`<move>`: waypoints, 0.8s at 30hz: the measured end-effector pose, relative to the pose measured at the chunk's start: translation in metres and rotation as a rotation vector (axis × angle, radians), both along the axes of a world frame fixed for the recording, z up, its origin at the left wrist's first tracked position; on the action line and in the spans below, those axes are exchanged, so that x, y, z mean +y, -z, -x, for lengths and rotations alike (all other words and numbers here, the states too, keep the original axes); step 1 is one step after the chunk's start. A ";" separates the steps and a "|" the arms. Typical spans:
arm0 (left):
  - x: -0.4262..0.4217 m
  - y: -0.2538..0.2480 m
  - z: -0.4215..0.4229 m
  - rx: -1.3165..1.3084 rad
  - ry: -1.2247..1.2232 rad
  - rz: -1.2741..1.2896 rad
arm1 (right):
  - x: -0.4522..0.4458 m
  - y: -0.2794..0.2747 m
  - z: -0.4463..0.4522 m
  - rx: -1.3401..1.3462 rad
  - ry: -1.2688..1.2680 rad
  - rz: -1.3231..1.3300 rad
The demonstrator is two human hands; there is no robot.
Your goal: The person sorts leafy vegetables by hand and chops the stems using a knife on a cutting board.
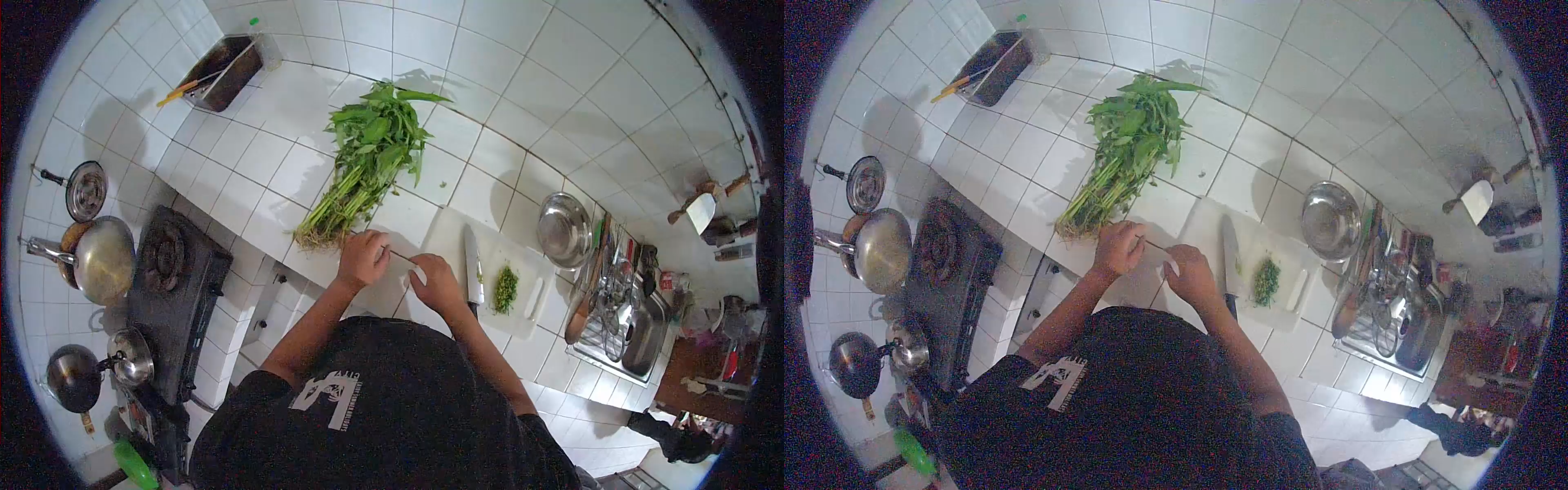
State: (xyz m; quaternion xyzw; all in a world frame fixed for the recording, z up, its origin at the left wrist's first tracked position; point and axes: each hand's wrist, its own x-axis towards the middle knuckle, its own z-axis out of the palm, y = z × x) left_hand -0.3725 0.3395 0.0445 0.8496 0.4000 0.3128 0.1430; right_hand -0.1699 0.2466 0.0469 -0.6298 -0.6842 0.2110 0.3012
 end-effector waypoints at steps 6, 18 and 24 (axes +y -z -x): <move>0.026 -0.019 0.003 -0.016 -0.136 0.045 | 0.064 0.007 0.022 0.020 -0.234 0.018; 0.047 -0.018 0.053 0.048 -0.591 0.150 | 0.149 -0.010 0.084 -0.066 -0.206 0.097; 0.038 -0.009 0.054 0.148 -0.607 0.264 | 0.167 0.002 0.103 -0.055 -0.026 0.239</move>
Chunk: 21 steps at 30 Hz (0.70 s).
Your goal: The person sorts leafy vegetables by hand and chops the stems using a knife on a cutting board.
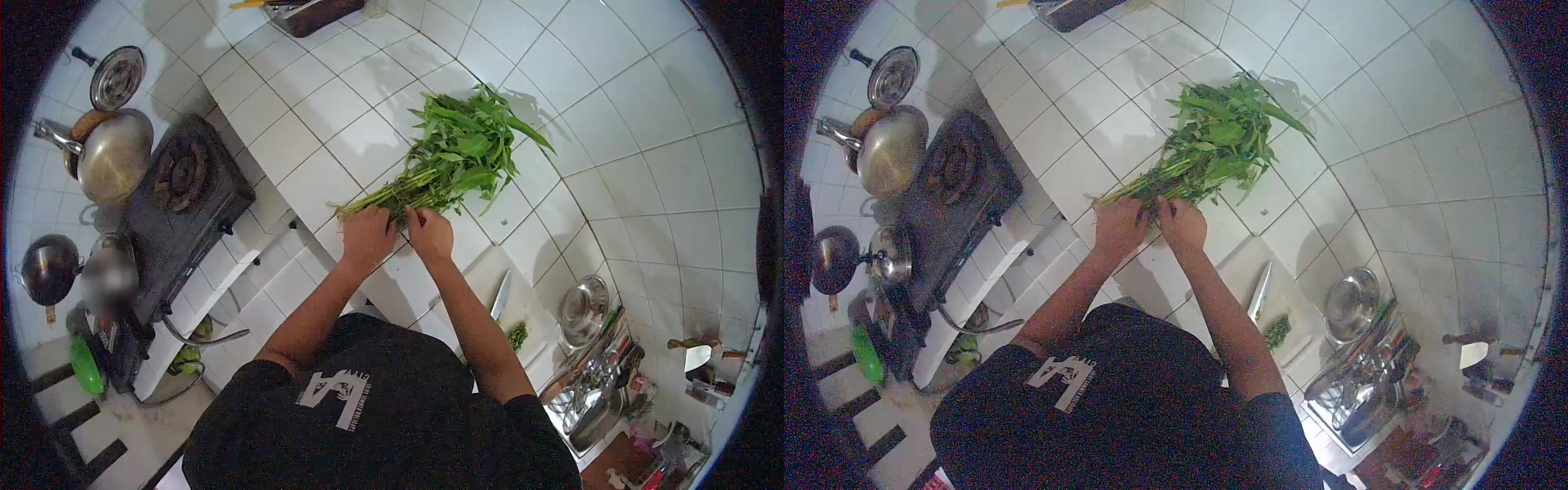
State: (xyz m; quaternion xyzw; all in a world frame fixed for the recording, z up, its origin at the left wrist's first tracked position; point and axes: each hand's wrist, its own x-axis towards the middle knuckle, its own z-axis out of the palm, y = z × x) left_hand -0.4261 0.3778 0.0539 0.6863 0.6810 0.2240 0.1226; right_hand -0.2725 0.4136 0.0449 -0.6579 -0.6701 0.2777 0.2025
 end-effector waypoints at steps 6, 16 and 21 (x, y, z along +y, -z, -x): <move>-0.002 -0.007 0.004 0.012 0.083 0.065 | 0.005 0.025 -0.003 0.043 0.069 0.064; 0.008 -0.017 0.024 0.110 -0.088 -0.285 | -0.006 0.014 -0.005 0.295 0.113 0.083; 0.006 -0.009 0.043 0.138 -0.061 -0.044 | -0.008 0.008 0.026 0.373 -0.026 0.018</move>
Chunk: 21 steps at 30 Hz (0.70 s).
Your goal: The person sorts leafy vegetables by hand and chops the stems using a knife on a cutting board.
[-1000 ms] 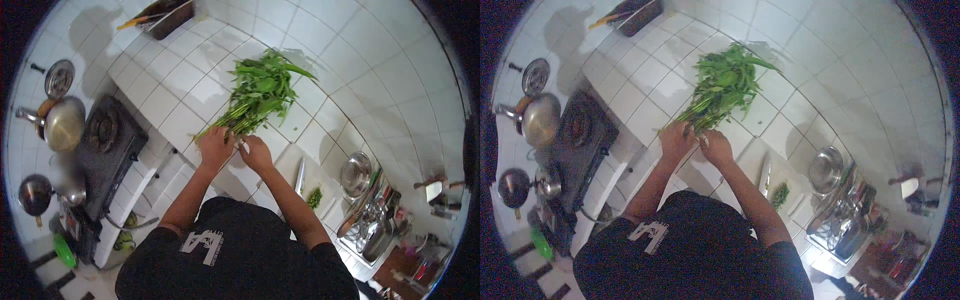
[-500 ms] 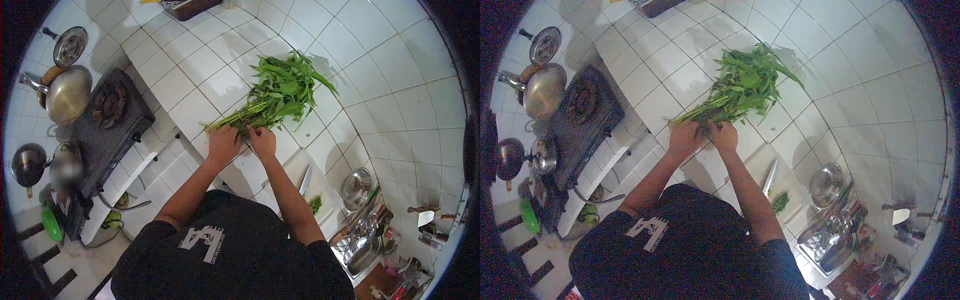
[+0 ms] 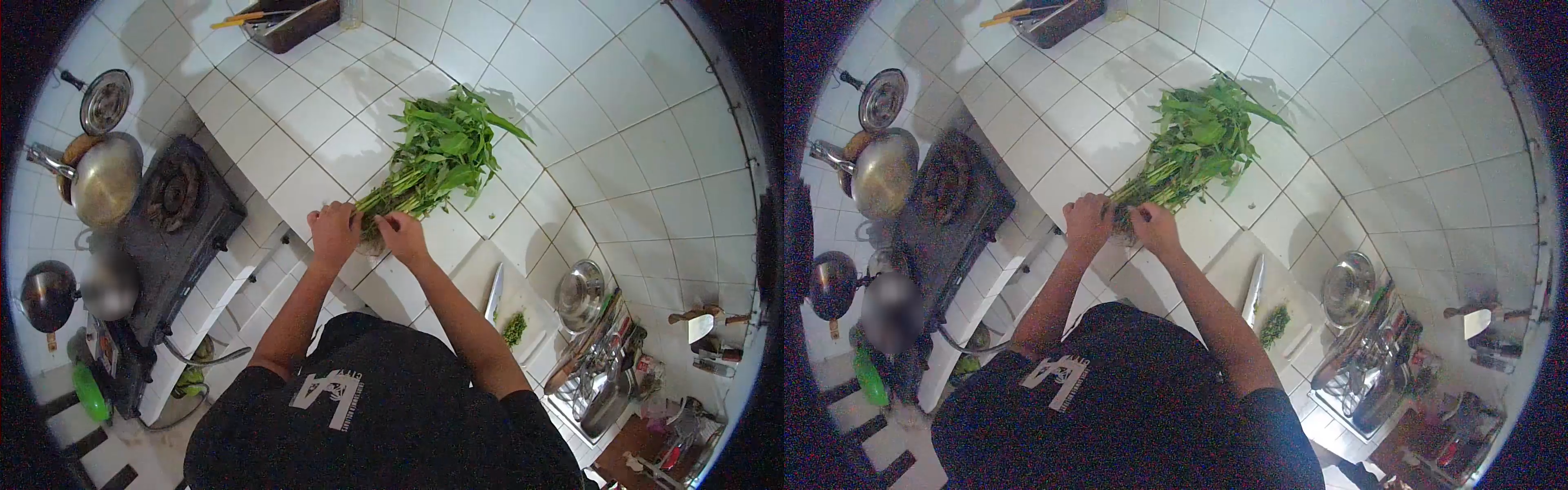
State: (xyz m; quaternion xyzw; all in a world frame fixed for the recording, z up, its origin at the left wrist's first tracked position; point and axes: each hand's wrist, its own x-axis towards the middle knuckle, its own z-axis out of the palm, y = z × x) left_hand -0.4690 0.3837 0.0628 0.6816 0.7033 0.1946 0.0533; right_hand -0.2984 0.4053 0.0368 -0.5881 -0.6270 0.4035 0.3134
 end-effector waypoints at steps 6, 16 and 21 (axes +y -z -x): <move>-0.015 0.011 0.002 -0.208 0.160 0.051 | 0.006 0.011 0.020 -0.059 -0.036 0.070; -0.010 0.019 0.008 -0.397 0.314 -0.033 | 0.001 0.010 0.016 -0.179 -0.024 0.157; 0.032 0.051 0.011 -0.648 0.198 0.244 | -0.006 0.015 0.017 -0.157 -0.012 0.114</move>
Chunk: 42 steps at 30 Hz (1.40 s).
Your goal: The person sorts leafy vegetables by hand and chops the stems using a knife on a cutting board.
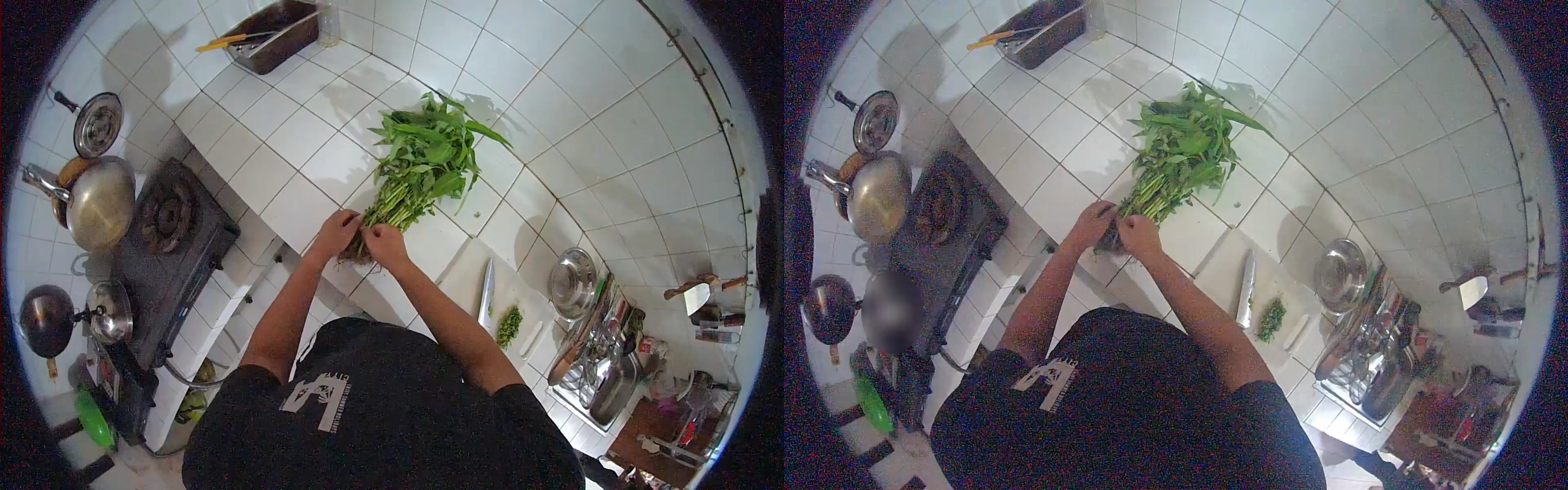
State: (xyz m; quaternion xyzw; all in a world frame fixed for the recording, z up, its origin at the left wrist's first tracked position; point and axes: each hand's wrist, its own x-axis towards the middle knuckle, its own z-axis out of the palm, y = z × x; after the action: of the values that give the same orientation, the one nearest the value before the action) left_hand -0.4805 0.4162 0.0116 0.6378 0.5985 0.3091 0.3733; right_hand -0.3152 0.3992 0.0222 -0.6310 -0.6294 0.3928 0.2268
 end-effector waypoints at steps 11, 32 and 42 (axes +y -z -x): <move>0.006 -0.010 0.007 0.058 0.137 0.141 | -0.023 -0.007 0.003 0.069 0.103 -0.023; 0.063 -0.018 0.013 0.032 0.587 0.383 | 0.005 -0.047 -0.018 -0.152 0.280 -0.222; 0.064 -0.049 0.005 -0.001 0.485 0.220 | -0.041 -0.046 -0.045 -0.105 0.605 -0.262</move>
State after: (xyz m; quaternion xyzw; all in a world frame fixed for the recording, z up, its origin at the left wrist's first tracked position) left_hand -0.4851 0.4801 0.0603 0.7182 0.4578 0.1440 0.5039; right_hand -0.2705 0.3581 0.0685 -0.7740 -0.4695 0.1905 0.3797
